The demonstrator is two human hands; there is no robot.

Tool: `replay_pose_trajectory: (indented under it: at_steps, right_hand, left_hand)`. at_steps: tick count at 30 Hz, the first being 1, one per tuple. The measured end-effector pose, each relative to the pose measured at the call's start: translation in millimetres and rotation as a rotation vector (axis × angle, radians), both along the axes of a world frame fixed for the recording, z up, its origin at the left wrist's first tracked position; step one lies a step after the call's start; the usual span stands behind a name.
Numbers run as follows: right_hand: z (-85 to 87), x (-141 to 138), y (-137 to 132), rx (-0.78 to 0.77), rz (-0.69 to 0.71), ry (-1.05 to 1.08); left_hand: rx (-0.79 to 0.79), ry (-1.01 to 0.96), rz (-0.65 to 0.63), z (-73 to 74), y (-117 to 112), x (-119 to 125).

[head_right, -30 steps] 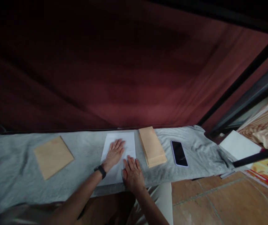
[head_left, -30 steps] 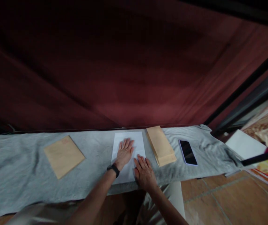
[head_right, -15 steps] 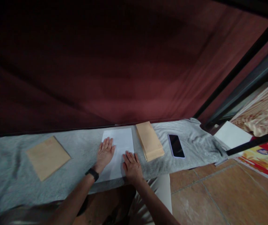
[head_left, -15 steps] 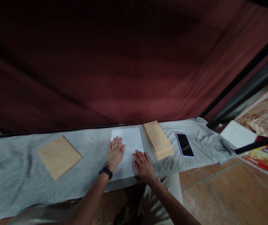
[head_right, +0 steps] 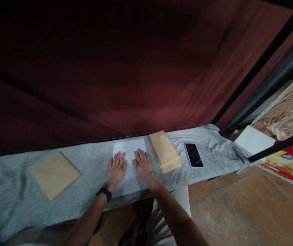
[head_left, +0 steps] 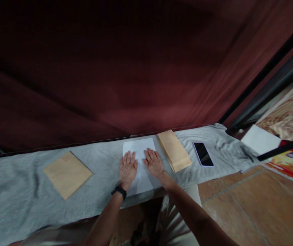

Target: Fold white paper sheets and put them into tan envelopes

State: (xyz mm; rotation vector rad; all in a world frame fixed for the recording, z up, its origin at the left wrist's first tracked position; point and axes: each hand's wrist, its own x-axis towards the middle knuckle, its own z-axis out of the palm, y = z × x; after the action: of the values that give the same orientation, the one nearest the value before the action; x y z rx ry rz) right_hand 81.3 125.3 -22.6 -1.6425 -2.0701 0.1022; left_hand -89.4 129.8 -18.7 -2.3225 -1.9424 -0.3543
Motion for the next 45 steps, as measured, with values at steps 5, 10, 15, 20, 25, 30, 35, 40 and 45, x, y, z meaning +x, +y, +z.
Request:
replay_pose_trajectory:
  at_steps: [5,10,15,20,25,30,35,40,45]
  right_hand:
    - [-0.2,20,-2,-0.017,-0.076,-0.093]
    - [1.7,28,-22,-0.009,-0.13,-0.133]
    - [0.7,31,-64,0.017,0.104,-0.136]
    - [0.2,39,-94,0.038,0.141,-0.123]
    - [-0.3,50,-108,0.092,0.12,-0.117]
    - [0.3,55,-118,0.113,0.133,-0.143]
    - [0.2,57,-120,0.119,0.151,-0.178]
    - [0.7,61,-122,0.118,0.189,-0.211]
    - [4.5,65,-125,0.103,0.22,-0.204]
  left_hand:
    - [-0.035,-0.012,0.026,1.8,0,1]
    - [-0.043,-0.007,0.024,5.5,-1,3]
    - [-0.03,0.006,0.025,8.1,-3,4]
    - [-0.028,-0.002,-0.022,10.5,-10,-1]
    - [-0.011,-0.002,-0.113,9.8,-44,-21]
    - [-0.011,0.021,-0.249,8.6,-99,-48]
    - [-0.051,0.035,-0.302,21.7,-133,-55]
    - [-0.224,0.121,-0.22,47.4,-130,-36]
    - [-0.318,0.193,-0.227,59.3,-121,-23]
